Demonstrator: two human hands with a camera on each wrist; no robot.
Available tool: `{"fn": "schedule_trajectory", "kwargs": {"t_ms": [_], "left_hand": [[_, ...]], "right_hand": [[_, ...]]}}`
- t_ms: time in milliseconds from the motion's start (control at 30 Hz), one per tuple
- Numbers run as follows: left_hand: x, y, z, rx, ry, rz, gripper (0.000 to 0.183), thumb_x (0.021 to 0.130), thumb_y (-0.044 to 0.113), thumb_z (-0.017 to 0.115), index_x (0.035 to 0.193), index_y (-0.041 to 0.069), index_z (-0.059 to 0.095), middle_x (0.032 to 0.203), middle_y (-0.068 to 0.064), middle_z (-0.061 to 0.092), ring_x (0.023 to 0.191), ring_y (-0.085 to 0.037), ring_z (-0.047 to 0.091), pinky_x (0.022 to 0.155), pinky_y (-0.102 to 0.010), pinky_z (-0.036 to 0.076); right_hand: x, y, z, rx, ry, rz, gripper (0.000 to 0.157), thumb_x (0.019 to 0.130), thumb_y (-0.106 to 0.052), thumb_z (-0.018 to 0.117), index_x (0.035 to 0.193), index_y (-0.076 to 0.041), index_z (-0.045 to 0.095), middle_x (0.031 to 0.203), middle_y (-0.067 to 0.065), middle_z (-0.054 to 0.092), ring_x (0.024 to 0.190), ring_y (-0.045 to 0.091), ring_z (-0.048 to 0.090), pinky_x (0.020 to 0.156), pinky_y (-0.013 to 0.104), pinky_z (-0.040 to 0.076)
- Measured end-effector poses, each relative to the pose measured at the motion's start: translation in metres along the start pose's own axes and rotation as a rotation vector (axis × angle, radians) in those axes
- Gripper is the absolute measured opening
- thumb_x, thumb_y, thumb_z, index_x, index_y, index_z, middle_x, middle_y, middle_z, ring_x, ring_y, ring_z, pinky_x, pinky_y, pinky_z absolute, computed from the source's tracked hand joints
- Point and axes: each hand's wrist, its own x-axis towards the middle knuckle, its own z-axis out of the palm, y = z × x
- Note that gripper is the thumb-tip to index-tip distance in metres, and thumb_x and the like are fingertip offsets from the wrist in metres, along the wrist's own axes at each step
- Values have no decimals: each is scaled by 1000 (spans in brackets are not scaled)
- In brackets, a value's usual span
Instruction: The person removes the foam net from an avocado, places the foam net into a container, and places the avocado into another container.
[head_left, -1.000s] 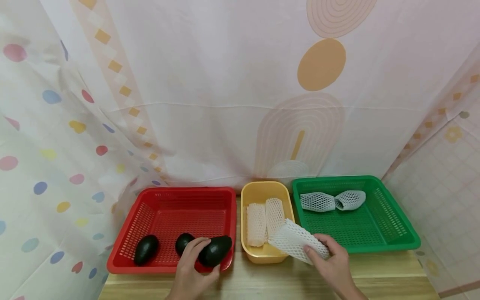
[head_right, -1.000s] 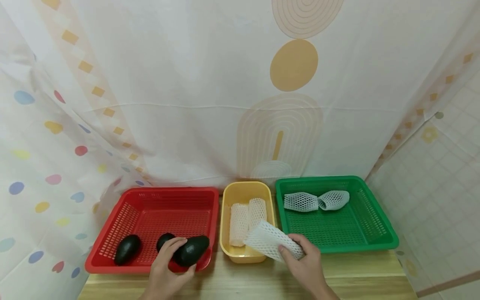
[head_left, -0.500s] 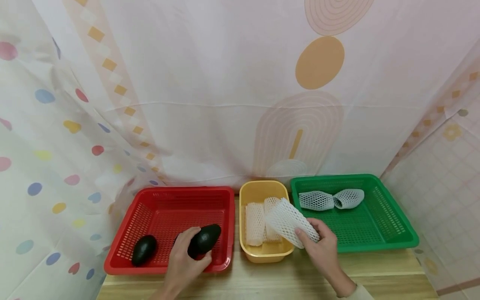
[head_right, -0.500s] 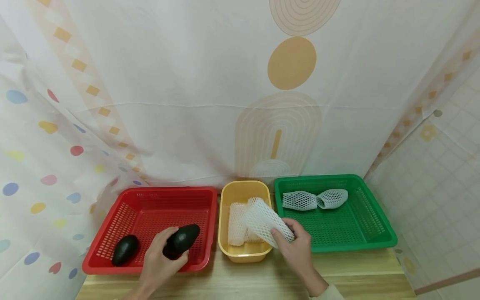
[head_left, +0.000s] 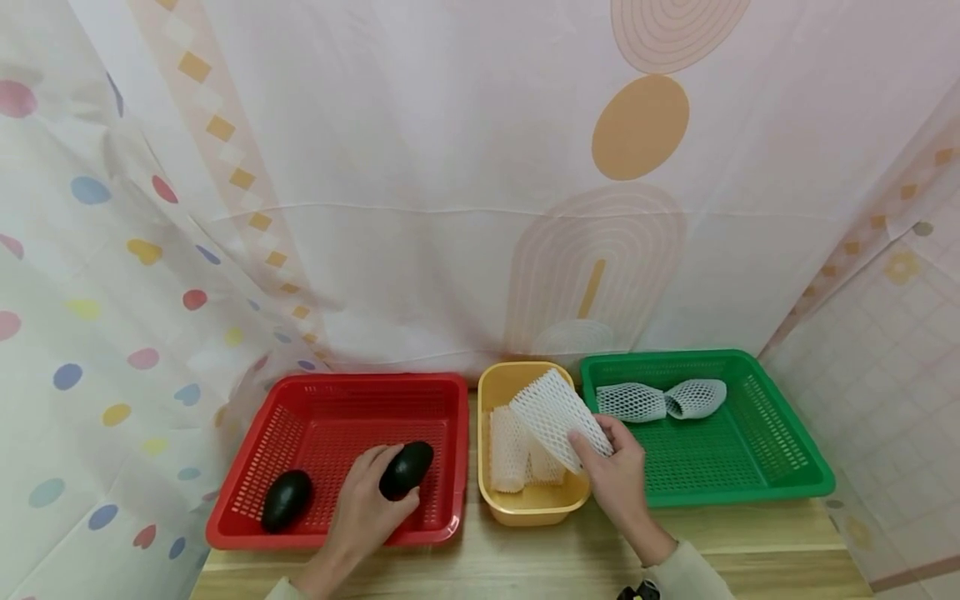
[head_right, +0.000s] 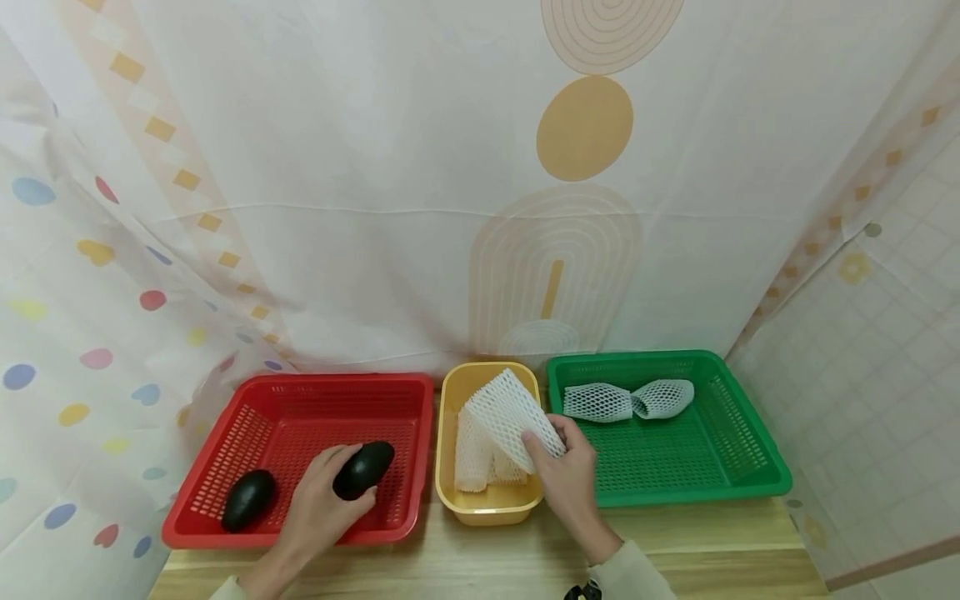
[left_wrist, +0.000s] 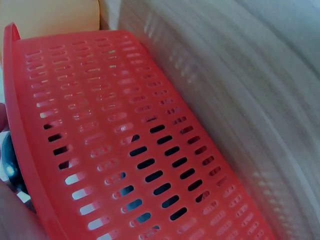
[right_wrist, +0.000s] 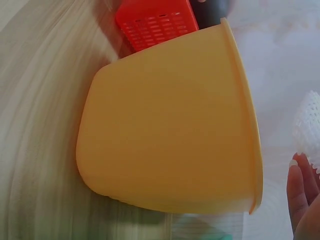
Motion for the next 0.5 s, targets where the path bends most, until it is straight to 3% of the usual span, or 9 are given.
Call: {"fn": "schedule_trajectory", "kwargs": {"t_ms": [267, 500], "left_hand": [[4, -1, 0, -16, -87, -82, 62, 70, 11, 92, 129, 6, 71, 121, -10, 67, 108, -27, 66, 83, -50, 59], [8, -1, 1, -53, -149, -153, 60, 74, 11, 91, 129, 6, 70, 121, -9, 67, 109, -26, 65, 86, -49, 58]], "right_hand": [[6, 2, 11, -7, 10, 51, 36, 95, -16, 80, 125, 1, 67, 107, 14, 73, 86, 8, 67, 72, 21, 56], [9, 1, 19, 13, 48, 73, 38, 97, -22, 78, 124, 1, 66, 106, 16, 71, 77, 13, 66, 62, 29, 59]]}}
